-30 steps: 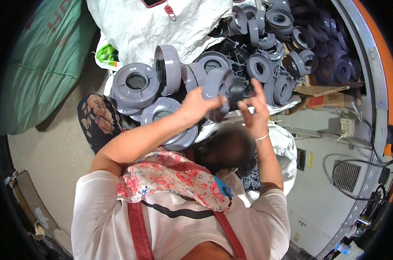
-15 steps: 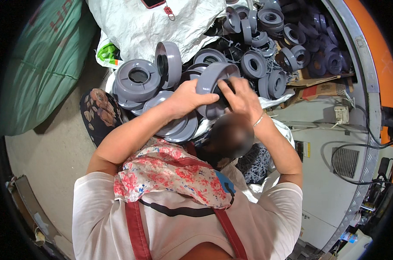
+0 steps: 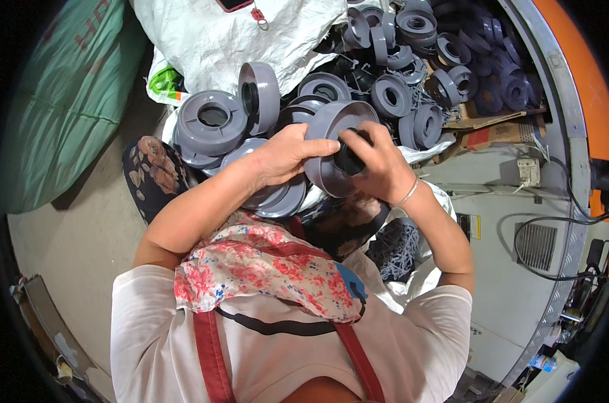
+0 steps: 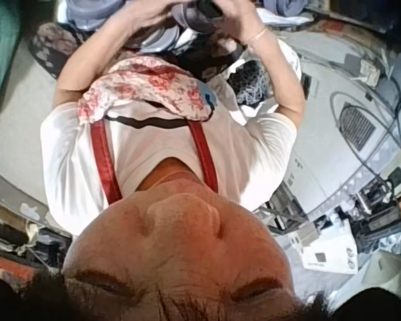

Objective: The person picks up grey plastic circular parts from a pile, fits them together or stacks them, and places the assembled components onto a separate stack while seated on the floor.

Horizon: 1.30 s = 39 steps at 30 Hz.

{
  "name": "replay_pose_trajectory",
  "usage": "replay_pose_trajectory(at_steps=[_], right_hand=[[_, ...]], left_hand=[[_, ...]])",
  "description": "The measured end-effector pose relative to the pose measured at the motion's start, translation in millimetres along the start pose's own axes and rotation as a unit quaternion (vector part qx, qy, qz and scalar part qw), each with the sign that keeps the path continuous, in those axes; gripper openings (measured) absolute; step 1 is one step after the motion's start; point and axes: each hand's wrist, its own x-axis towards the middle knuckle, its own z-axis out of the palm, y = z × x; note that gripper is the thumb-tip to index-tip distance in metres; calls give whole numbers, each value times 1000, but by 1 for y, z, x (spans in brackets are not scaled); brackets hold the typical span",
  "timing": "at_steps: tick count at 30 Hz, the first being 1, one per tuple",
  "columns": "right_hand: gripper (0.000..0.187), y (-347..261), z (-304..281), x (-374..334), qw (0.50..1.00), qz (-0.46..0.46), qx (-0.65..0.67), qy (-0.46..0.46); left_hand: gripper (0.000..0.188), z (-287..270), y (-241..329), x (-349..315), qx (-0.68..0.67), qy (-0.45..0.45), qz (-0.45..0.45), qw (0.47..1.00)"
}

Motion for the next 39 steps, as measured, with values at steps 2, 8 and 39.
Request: replay_pose_trajectory(at_steps=[2, 8, 39], right_hand=[[75, 2, 0, 2, 994, -84, -73, -25], [50, 7, 9, 6, 973, 138, 173, 70], [56, 224, 187, 97, 668, 538, 513, 39]], left_hand=[[40, -3, 3, -1, -12, -8, -34, 999], [49, 9, -13, -1, 105, 59, 77, 990], [47, -66, -14, 19, 505, 348, 122, 780]])
